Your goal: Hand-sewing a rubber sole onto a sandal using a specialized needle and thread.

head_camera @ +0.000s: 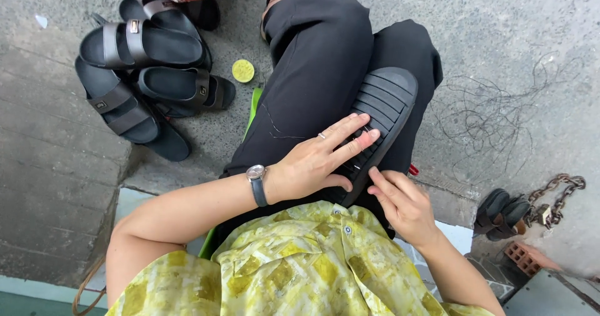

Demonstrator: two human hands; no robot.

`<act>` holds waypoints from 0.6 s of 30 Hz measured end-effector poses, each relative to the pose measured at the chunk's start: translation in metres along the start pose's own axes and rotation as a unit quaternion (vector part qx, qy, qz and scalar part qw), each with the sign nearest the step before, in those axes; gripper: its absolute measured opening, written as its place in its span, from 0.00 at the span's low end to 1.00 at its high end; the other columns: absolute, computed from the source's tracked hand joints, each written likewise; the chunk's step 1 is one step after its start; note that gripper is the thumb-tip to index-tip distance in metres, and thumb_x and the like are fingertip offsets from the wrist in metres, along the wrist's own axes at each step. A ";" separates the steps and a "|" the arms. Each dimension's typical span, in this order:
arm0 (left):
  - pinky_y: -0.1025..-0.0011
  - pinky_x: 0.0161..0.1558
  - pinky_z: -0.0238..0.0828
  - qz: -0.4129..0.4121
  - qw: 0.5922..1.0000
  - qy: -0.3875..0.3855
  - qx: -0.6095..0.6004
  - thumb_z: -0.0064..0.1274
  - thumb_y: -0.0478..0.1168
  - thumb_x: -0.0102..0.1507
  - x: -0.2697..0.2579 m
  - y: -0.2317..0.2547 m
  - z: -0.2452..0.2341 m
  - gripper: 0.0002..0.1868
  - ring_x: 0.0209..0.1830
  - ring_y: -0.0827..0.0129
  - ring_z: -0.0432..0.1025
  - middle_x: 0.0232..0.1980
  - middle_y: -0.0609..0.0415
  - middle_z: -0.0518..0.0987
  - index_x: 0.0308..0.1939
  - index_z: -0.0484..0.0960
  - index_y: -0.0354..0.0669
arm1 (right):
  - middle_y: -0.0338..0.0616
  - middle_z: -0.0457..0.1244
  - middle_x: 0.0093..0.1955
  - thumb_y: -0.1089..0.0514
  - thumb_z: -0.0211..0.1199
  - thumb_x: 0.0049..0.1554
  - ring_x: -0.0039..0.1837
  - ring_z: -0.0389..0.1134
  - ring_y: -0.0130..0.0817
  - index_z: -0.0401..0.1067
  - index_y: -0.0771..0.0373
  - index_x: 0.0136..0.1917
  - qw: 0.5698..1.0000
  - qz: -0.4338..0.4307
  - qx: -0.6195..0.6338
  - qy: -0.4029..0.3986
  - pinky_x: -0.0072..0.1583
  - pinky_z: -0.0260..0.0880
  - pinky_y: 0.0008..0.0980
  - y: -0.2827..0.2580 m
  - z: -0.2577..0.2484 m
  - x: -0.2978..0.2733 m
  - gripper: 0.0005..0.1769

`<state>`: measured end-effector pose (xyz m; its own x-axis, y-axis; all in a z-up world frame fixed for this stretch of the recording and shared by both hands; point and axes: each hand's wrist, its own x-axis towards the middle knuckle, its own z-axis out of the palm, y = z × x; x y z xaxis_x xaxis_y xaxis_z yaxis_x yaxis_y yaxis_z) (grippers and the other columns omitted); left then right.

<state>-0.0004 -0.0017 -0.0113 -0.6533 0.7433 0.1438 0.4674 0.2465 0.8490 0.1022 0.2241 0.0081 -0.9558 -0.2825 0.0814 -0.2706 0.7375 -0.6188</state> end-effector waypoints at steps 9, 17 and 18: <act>0.63 0.61 0.67 -0.005 1.000 -0.006 0.000 0.68 0.48 0.47 -0.003 -0.007 -0.005 0.55 0.75 0.48 0.49 0.75 0.41 0.49 0.73 0.53 0.46 | 0.42 0.57 0.40 0.61 0.50 0.58 0.43 0.68 0.50 0.64 0.53 0.68 0.978 -0.078 -0.171 -0.090 0.30 0.66 0.39 0.006 -0.011 0.008 0.24; 0.64 0.64 0.65 0.025 0.999 0.048 0.005 0.62 0.54 0.47 -0.003 -0.016 0.005 0.54 0.74 0.48 0.52 0.74 0.39 0.51 0.73 0.54 0.45 | 0.45 0.58 0.46 0.61 0.55 0.54 0.42 0.68 0.44 0.64 0.58 0.63 0.960 -0.162 -0.229 -0.021 0.36 0.68 0.34 0.006 0.007 0.026 0.22; 0.62 0.63 0.66 0.036 0.997 0.061 0.007 0.61 0.55 0.47 -0.004 -0.015 0.002 0.53 0.73 0.46 0.53 0.74 0.37 0.52 0.72 0.54 0.45 | 0.45 0.60 0.47 0.58 0.57 0.55 0.42 0.68 0.42 0.65 0.58 0.62 0.957 -0.163 -0.239 -0.004 0.37 0.68 0.34 0.001 0.006 0.030 0.21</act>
<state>-0.0030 -0.0070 -0.0257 -0.6850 0.6786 0.2650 0.5234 0.2054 0.8269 0.0734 0.2128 0.0055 -0.8115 -0.5483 0.2023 -0.5775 0.8054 -0.1337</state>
